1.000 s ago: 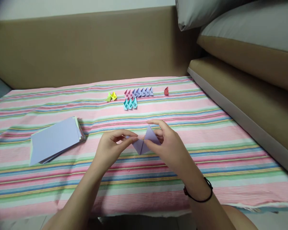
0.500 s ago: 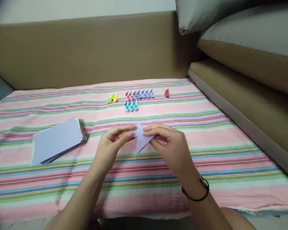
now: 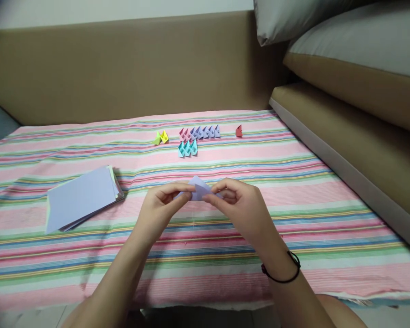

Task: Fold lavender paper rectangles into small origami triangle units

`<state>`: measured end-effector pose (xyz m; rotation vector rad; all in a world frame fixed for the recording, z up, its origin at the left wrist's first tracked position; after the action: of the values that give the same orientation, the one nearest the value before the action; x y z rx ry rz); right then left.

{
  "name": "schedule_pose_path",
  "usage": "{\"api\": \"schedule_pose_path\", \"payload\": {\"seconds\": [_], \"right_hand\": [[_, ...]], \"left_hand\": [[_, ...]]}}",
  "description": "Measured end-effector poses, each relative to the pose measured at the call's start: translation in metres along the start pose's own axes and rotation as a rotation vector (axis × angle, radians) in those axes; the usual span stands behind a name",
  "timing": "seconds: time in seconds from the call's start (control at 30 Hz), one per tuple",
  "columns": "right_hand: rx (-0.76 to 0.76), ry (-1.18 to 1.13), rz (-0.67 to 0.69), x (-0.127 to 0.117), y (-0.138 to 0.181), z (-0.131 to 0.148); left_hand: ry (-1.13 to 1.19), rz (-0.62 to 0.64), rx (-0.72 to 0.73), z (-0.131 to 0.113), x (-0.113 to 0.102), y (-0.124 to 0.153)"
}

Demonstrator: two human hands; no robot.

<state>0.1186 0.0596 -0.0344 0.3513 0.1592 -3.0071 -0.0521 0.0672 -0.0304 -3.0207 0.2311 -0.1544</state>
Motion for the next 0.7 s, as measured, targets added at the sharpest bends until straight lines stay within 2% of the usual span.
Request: {"api": "schedule_pose_path", "payload": {"seconds": [0.27,0.43,0.7], "right_hand": [[0.068,-0.034,0.01,0.005,-0.001,-0.001],[0.099,-0.054,0.06,0.01,-0.001,-0.002],[0.166,-0.206,0.07,0.012,-0.002,-0.001]], "left_hand": [[0.052,-0.05,-0.109,0.009,0.003,-0.002],[0.014,-0.075,-0.124,0.011,0.002,-0.001],[0.054,-0.23,-0.098,0.009,-0.001,0.0]]}}
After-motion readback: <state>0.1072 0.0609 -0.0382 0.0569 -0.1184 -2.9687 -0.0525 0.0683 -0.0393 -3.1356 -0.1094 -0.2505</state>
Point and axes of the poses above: each hand's wrist, its own y-axis away from the middle knuckle, its own x-axis out of the palm, z = x × y, the point moved 3 cm from there along -y, towards the middle knuckle, and after that the axes turned 6 degrees about y, right-handed, at the moved point
